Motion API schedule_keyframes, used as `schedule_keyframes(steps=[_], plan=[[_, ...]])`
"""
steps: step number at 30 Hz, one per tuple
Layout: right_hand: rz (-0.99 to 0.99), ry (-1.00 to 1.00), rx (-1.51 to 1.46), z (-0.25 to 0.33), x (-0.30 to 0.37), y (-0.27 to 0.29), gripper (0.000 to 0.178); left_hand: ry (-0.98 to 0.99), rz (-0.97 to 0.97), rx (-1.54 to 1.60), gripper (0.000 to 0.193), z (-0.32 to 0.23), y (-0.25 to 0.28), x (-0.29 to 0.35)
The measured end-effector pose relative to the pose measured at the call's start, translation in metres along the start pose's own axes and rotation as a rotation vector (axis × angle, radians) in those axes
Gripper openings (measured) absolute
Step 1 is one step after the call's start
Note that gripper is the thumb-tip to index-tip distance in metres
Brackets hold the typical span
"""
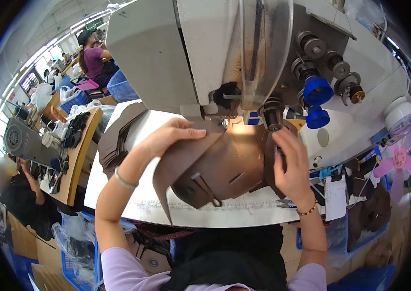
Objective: Stitching leather panels to form a shoe upper using an industrial sewing machine.
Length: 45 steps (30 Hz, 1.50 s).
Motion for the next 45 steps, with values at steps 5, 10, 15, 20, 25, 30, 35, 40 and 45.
schedule_keyframes(steps=[5,10,15,20,25,30,35,40,45], plan=[[0.249,0.372,0.120,-0.001,-0.011,-0.011,0.058,-0.150,-0.048,0.228,0.033,0.029,-0.044,0.009],[0.301,0.363,-0.062,-0.016,-0.021,-0.016,0.047,-0.253,-0.137,0.105,0.031,0.024,-0.051,0.005],[0.267,0.325,-0.091,-0.021,-0.018,-0.020,0.045,-0.327,-0.230,-0.023,0.033,0.020,-0.049,0.002],[0.250,0.324,-0.142,-0.029,-0.019,-0.025,0.043,-0.306,-0.251,-0.077,0.035,0.018,-0.050,0.003],[0.259,0.320,-0.202,-0.028,-0.019,-0.023,0.046,-0.262,-0.249,-0.134,0.035,0.012,-0.052,0.005],[0.264,0.327,-0.209,-0.029,-0.019,-0.024,0.044,-0.269,-0.268,-0.181,0.028,0.020,-0.046,0.003],[0.269,0.298,-0.217,-0.028,-0.019,-0.023,0.042,-0.255,-0.275,-0.170,0.026,0.025,-0.043,0.000],[0.271,0.292,-0.191,-0.026,-0.021,-0.021,0.042,-0.348,-0.290,-0.123,0.035,0.026,-0.043,-0.003],[0.268,0.278,-0.200,-0.025,-0.020,-0.023,0.037,-0.324,-0.247,-0.034,0.035,0.019,-0.050,0.000]])
Point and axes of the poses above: each hand's wrist, its own x-axis away from the middle knuckle, its own y-axis out of the back of the hand, z = x × y, the point moved 4 cm from there along -x, towards the middle knuckle, and after that the axes turned 11 degrees about z, right-handed, at the moved point
